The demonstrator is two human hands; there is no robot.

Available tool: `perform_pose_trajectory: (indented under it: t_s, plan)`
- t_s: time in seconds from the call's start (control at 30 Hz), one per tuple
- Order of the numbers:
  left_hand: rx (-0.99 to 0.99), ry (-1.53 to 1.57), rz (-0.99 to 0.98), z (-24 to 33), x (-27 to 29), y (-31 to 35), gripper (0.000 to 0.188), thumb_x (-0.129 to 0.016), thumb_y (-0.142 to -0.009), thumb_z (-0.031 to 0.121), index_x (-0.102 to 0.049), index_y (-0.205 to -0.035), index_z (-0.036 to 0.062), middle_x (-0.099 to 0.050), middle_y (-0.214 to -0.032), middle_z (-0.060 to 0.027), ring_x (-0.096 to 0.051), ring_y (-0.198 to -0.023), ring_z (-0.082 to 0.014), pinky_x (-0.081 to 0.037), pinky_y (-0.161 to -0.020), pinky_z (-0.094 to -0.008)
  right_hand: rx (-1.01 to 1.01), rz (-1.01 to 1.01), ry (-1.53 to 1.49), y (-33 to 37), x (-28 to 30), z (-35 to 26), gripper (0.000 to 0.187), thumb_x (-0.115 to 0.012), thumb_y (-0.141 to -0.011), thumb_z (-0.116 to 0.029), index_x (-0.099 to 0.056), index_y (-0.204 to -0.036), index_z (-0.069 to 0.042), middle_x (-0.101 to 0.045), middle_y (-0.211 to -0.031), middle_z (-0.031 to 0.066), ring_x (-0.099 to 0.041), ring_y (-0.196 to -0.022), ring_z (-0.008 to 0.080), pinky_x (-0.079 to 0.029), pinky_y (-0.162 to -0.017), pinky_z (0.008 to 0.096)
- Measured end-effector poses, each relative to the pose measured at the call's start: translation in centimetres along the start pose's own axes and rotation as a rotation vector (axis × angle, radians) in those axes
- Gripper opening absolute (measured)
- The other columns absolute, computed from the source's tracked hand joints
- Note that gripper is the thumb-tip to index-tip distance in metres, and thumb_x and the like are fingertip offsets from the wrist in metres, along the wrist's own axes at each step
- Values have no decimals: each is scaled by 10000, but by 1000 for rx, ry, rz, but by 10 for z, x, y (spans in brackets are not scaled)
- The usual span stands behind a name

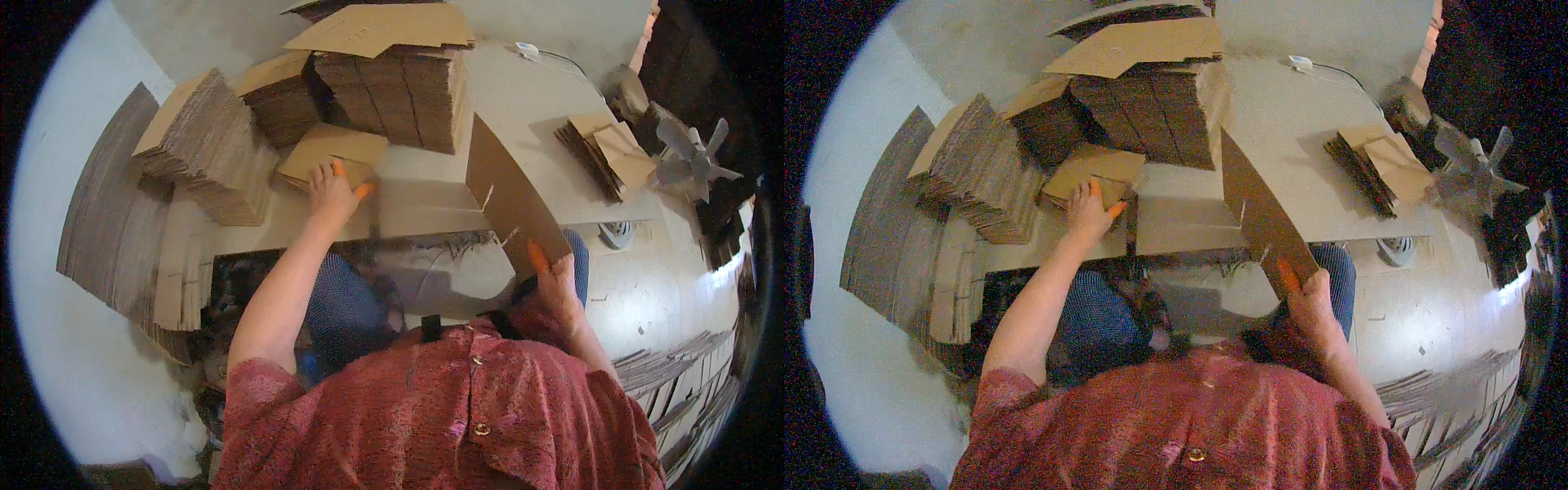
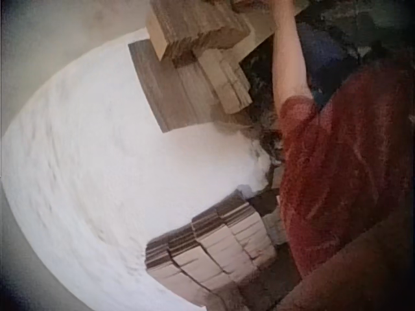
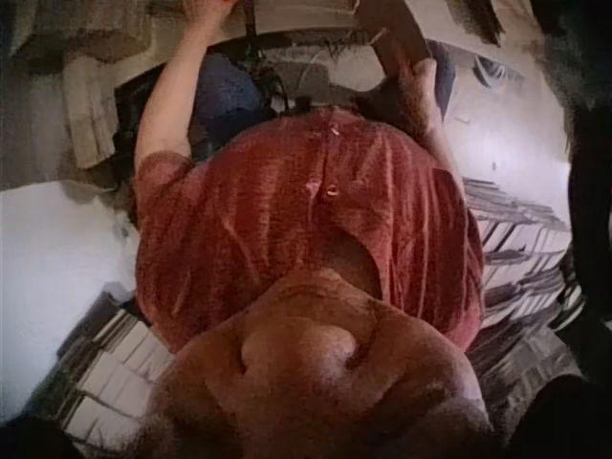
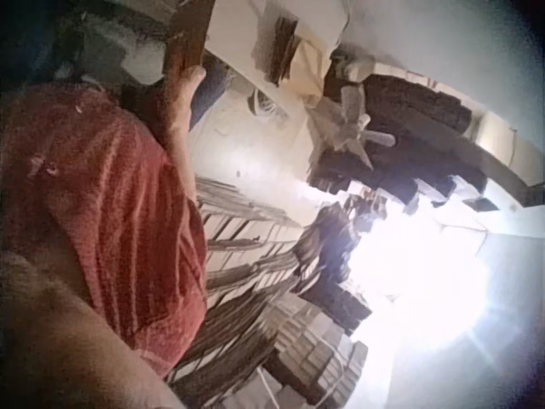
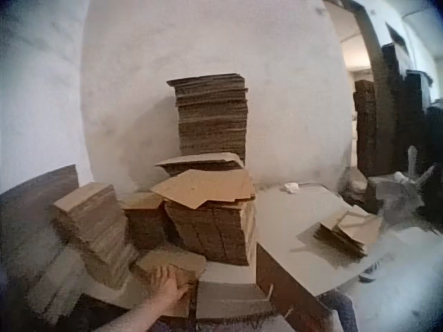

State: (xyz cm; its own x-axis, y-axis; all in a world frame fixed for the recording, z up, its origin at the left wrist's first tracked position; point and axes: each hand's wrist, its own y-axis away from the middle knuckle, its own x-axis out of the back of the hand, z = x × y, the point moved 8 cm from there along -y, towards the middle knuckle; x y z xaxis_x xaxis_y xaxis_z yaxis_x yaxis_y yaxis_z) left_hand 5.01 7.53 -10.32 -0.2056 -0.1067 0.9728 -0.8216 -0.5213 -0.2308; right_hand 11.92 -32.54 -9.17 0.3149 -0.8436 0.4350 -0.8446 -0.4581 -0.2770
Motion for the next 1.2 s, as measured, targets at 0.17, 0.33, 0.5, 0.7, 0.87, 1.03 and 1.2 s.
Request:
perform_pose_trajectory:
  t_s: [0.17, 0.33, 0.5, 0.7, 0.87, 1.03, 1.2]
  plan:
    - [-91, -48, -129, -1, -16, -4, 473, -569, -832, 388, -525, -1073, -17, -540, -1075, -208, -521, -1010, -386, -447, -831, -464, 39, -35, 62, -8, 6, -32, 218, -545, -891, -174, -582, -951, 32, -599, -724, 110, -463, -629, 138, -422, -566, 310]
    - [-52, 101, -143, -5, 2, -12, 349, -532, -851, 328, -615, -893, -8, -623, -886, -212, -594, -864, -351, -468, -766, -440, -45, 64, 271, -3, 15, -9, 265, -625, -846, -195, -630, -832, 70, -649, -695, 84, -516, -654, 88, -438, -569, 302]
    - [46, 260, 59, -29, 34, -6, 233, -524, -829, 235, -631, -814, 29, -621, -802, -205, -596, -773, -370, -463, -677, -454, -103, 63, -57, 1, 9, -44, 225, -622, -839, -148, -621, -948, 50, -657, -841, 83, -557, -783, 124, -449, -694, 287]
    - [-128, 357, 176, 18, 92, 9, 233, -536, -822, 220, -607, -773, 3, -612, -732, -200, -588, -677, -343, -449, -598, -426, 151, 202, -246, 25, 32, -76, 230, -598, -838, -65, -593, -1053, 16, -623, -1035, 76, -552, -936, 158, -429, -799, 290]
    - [-235, 903, -11, 114, 128, 40, 260, -558, -803, 220, -610, -815, -34, -581, -637, -186, -567, -574, -210, -440, -561, -357, 321, 301, -298, 18, 56, -107, 190, -613, -823, -9, -627, -1012, 1, -652, -995, 65, -589, -885, 129, -463, -760, 273]
    - [-254, 863, -321, 155, 86, 37, 319, -573, -787, 261, -613, -722, -49, -576, -603, -168, -559, -570, -213, -437, -566, -373, 281, 196, -287, -8, 52, -103, 179, -586, -850, -54, -599, -1018, 8, -629, -960, 52, -551, -882, 143, -438, -773, 280]
    - [-389, 666, -271, 183, 108, 43, 260, -546, -778, 212, -614, -763, -39, -583, -696, -243, -601, -649, -341, -446, -601, -419, 313, 267, -186, -24, 64, -100, 108, -637, -808, -65, -630, -802, 42, -654, -710, 117, -562, -640, 121, -459, -564, 311]
